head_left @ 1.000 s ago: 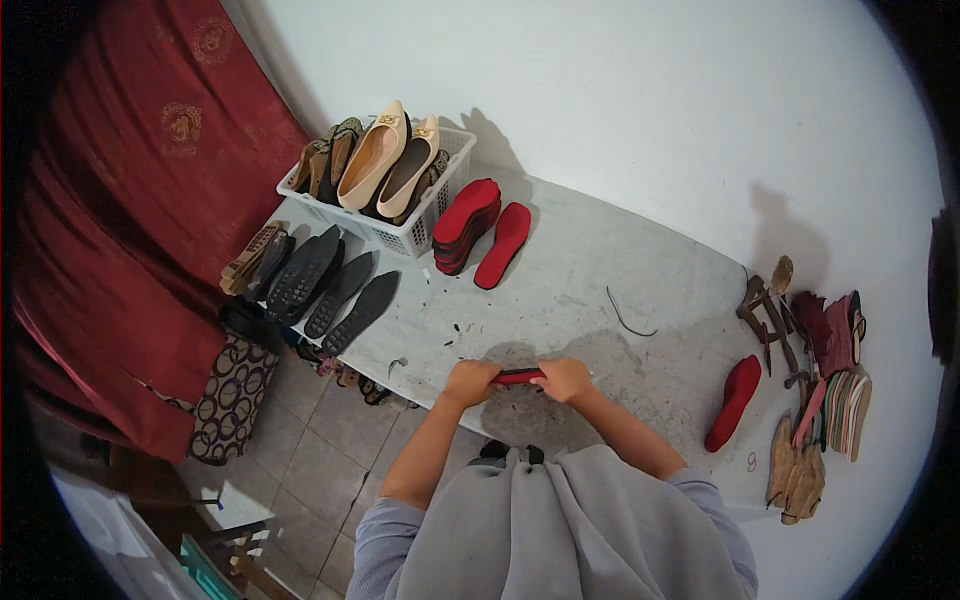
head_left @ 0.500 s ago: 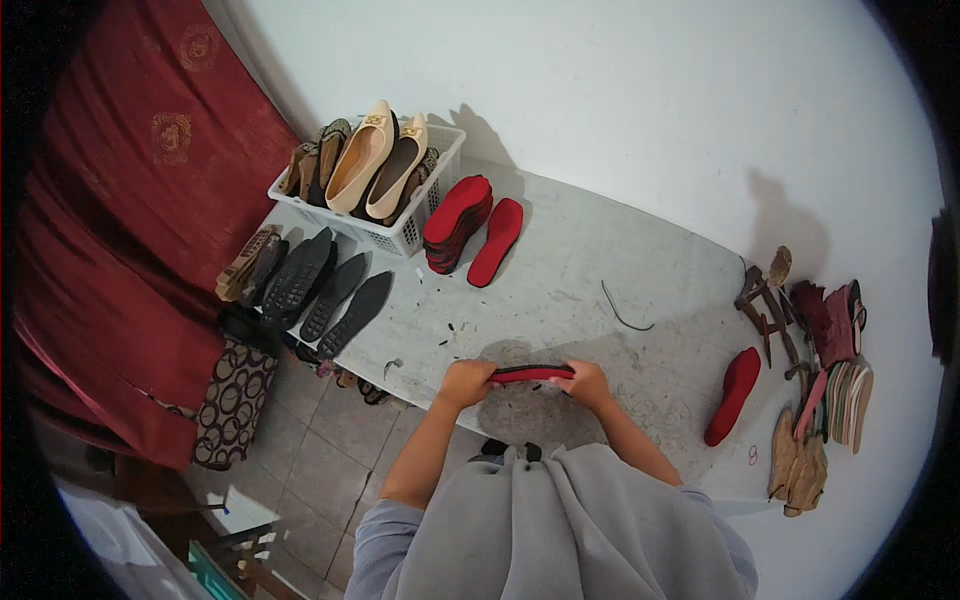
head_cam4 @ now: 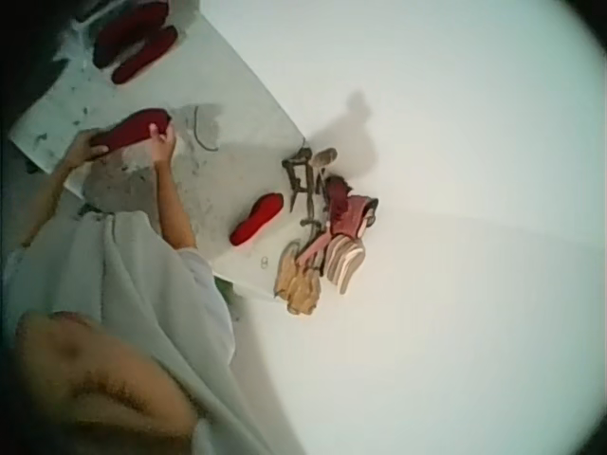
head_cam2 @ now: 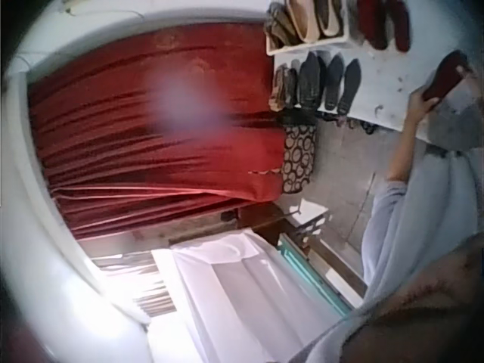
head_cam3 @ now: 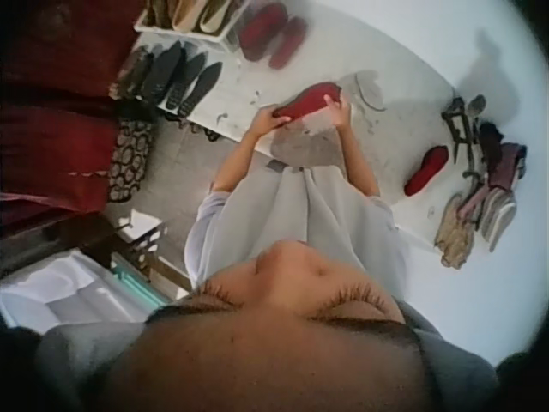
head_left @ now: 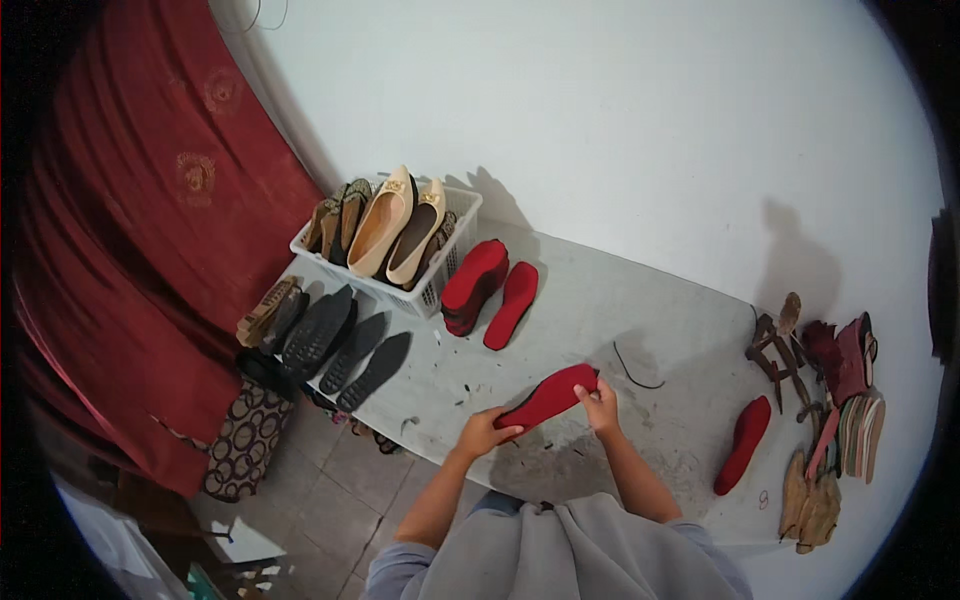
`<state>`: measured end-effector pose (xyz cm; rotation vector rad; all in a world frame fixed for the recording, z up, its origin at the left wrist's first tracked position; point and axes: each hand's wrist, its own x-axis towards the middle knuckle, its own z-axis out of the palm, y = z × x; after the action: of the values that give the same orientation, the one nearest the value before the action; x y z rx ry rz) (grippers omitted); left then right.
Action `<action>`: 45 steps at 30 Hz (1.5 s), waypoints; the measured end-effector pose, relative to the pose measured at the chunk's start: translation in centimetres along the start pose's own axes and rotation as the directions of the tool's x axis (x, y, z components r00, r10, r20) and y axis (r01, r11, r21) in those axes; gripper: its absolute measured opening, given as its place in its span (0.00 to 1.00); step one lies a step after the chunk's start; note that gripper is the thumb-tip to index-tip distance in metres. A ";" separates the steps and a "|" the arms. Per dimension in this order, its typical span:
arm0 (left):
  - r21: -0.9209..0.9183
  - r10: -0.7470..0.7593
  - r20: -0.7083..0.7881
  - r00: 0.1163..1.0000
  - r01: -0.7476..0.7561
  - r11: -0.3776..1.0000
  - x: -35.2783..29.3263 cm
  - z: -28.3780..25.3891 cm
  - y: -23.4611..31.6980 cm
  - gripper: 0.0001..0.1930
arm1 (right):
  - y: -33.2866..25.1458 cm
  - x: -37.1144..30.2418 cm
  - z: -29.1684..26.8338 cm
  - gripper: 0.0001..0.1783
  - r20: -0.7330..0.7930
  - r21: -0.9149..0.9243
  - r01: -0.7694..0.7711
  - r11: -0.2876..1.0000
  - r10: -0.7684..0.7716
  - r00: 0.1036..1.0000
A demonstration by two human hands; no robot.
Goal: The person aligns shoe soles and shoe uppers by hand on a work table, checking their fit.
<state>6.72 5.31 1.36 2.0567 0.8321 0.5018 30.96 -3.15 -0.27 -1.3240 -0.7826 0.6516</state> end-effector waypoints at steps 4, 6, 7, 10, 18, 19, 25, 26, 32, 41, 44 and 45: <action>-0.145 -0.154 -0.044 0.987 0.146 0.979 3.4 -1.2 0.6 0.27 | 0.1 6.1 3.7 0.11 -0.039 0.008 -0.017 1.000 0.018 0.999; -0.097 -0.084 -0.035 0.996 0.080 0.992 5.7 -2.2 1.1 0.29 | 0.9 10.6 4.7 0.14 -0.022 -0.218 -0.011 0.976 0.006 1.000; -0.057 -0.027 -0.037 0.999 0.025 0.998 6.9 -2.6 1.0 0.32 | 1.3 12.2 5.4 0.14 -0.035 -0.214 -0.010 0.977 0.002 0.999; 0.188 0.015 -0.225 0.974 0.029 0.982 10.0 -2.9 -0.5 0.37 | 2.3 16.8 8.4 0.18 -0.090 -0.323 -0.055 0.945 0.027 0.996; 0.214 -0.215 -0.250 0.944 0.271 0.939 17.6 -3.0 -2.9 0.37 | 4.5 25.2 12.8 0.22 -0.151 -0.497 -0.117 0.860 0.047 0.987; 0.210 -0.210 -0.280 0.937 0.273 0.939 18.3 -2.9 -3.2 0.37 | 4.8 25.9 12.9 0.22 -0.135 -0.509 -0.122 0.852 0.062 0.989; 0.399 -0.217 -0.308 0.926 0.333 0.854 19.1 -1.7 -3.6 0.37 | 6.3 26.9 13.5 0.24 -0.009 -0.681 -0.026 0.732 0.027 1.000; 0.400 -0.218 -0.303 0.928 0.331 0.854 19.1 -1.4 -3.9 0.37 | 6.0 27.0 13.7 0.24 -0.013 -0.681 -0.031 0.731 0.030 0.999; 0.315 -0.277 -0.262 0.924 0.353 0.881 18.1 -1.1 -2.4 0.42 | 5.7 24.3 11.8 0.31 -0.075 -0.672 0.005 0.741 -0.075 0.994; 0.356 0.110 -0.215 0.971 -0.027 0.934 10.4 1.0 0.6 0.38 | -1.3 4.2 -7.3 0.29 -0.459 -0.775 -0.300 0.557 -0.169 0.872; 0.281 0.034 -0.140 0.990 0.007 0.960 6.7 2.6 1.5 0.34 | -4.4 -2.4 -14.2 0.35 -0.654 -0.726 -0.559 0.401 -0.150 0.742; 0.282 0.001 -0.107 0.994 0.029 0.959 5.5 3.3 1.3 0.30 | -5.0 -4.4 -15.9 0.35 -0.682 -0.704 -0.585 0.403 -0.154 0.714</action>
<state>13.04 6.84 0.87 2.2988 1.0315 0.5121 41.08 -16.72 3.06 -2.5509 -0.2641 -0.1983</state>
